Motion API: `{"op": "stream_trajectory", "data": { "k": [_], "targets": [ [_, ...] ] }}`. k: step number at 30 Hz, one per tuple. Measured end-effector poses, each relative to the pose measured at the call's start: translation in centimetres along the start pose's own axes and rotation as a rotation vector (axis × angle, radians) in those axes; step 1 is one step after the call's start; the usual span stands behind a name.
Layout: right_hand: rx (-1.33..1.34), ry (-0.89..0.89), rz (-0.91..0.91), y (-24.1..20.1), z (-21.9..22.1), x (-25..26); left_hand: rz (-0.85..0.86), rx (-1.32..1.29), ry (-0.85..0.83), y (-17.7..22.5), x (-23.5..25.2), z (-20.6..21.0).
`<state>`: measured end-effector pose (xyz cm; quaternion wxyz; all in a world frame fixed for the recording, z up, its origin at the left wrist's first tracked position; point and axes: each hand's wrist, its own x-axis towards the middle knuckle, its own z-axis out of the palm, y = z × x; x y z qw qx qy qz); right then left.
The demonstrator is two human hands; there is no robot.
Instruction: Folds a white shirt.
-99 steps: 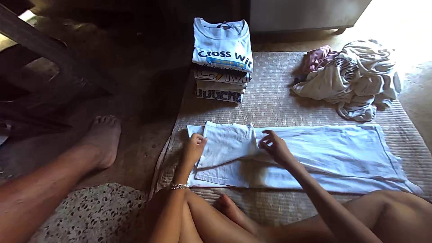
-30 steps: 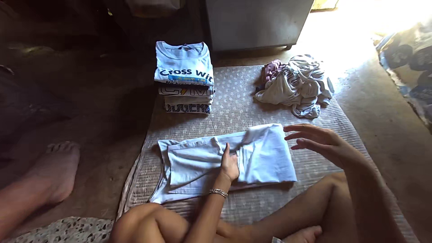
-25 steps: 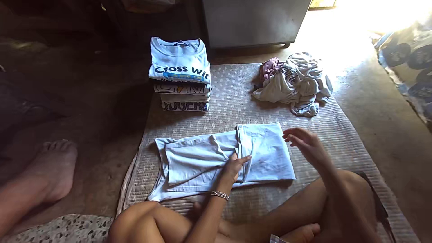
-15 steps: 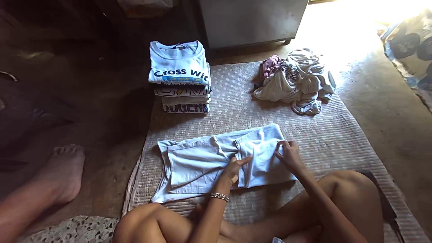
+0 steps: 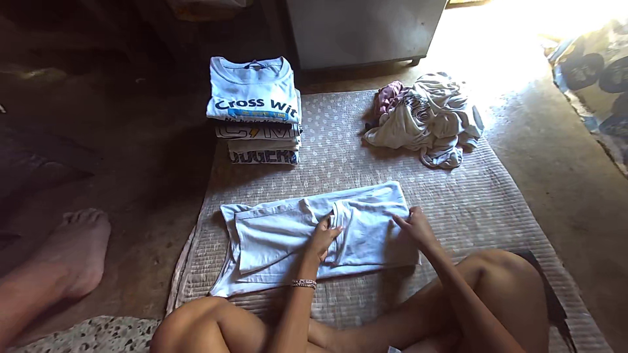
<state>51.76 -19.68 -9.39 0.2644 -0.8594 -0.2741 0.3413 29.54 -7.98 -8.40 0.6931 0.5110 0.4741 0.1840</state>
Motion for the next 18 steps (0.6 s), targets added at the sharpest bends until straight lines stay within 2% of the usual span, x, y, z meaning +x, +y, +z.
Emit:
{"op": "stream_trajectory", "data": {
  "k": [2, 7, 9, 13, 18],
  "targets": [
    [0.094, -0.039, 0.014, 0.1, 0.2, 0.3, 0.039, 0.025, -0.014, -0.4, -0.5, 0.0],
    [0.67, -0.205, 0.035, 1.0, -1.0, 0.7, 0.188, 0.08, -0.037, -0.1, -1.9, -0.4],
    [0.661, -0.24, 0.028, 0.7, -1.3, 0.5, 0.18, 0.061, -0.086, -0.1, -2.2, -0.8],
    [0.425, -0.241, 0.002, 0.8, -1.1, 0.9, 0.219, 0.108, -0.174, -2.2, -0.7, -1.4],
    [0.377, -0.23, -0.026, 1.2, -1.2, 1.3, 0.309, 0.116, -0.217, -0.9, -1.7, -1.0]
  ]
}}
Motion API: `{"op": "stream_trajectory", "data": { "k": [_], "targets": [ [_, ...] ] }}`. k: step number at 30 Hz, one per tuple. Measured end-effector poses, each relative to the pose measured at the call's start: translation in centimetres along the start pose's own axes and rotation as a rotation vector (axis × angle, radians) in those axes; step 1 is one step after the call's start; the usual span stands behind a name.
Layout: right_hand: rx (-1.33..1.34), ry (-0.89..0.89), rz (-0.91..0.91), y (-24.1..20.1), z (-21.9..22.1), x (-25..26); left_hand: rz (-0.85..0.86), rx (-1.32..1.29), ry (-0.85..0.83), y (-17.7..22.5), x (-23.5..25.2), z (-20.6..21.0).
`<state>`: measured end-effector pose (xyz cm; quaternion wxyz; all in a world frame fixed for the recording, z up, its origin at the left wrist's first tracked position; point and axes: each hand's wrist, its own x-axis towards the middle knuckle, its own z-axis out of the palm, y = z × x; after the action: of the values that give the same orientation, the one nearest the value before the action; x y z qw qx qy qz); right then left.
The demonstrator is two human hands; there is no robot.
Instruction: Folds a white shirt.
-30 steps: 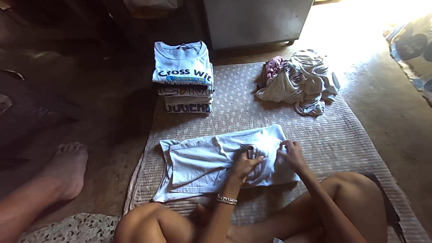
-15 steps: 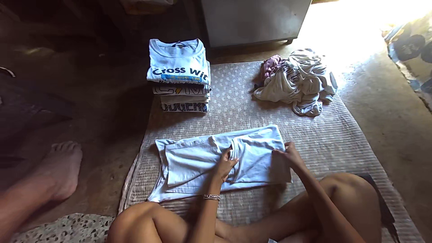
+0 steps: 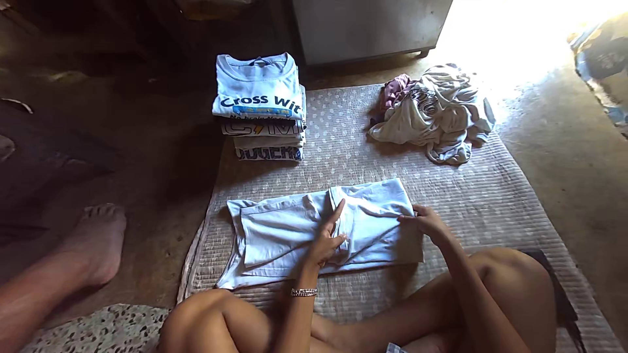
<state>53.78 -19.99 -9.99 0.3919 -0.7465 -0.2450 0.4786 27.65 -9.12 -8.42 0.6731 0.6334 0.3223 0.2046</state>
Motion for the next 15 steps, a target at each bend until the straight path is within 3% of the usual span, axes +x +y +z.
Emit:
{"op": "stream_trajectory", "data": {
  "k": [5, 10, 13, 15],
  "targets": [
    [-0.209, -0.054, 0.022, -0.6, 0.0, -0.2, -0.179, 0.101, 0.14, 0.4, -1.1, 1.5],
    [-0.398, -0.037, -0.066, -1.6, 0.8, -1.4, -0.09, 0.107, 0.213, 2.2, -1.4, 2.6],
    [-0.389, 0.059, 0.044, -1.4, 1.1, -0.9, -0.226, 0.493, 0.269, 2.0, -1.4, 2.3],
    [-0.399, 0.083, 0.072, -1.6, 1.2, -0.4, -0.358, 0.816, 0.452, 2.6, -1.9, 3.4]
  ]
}}
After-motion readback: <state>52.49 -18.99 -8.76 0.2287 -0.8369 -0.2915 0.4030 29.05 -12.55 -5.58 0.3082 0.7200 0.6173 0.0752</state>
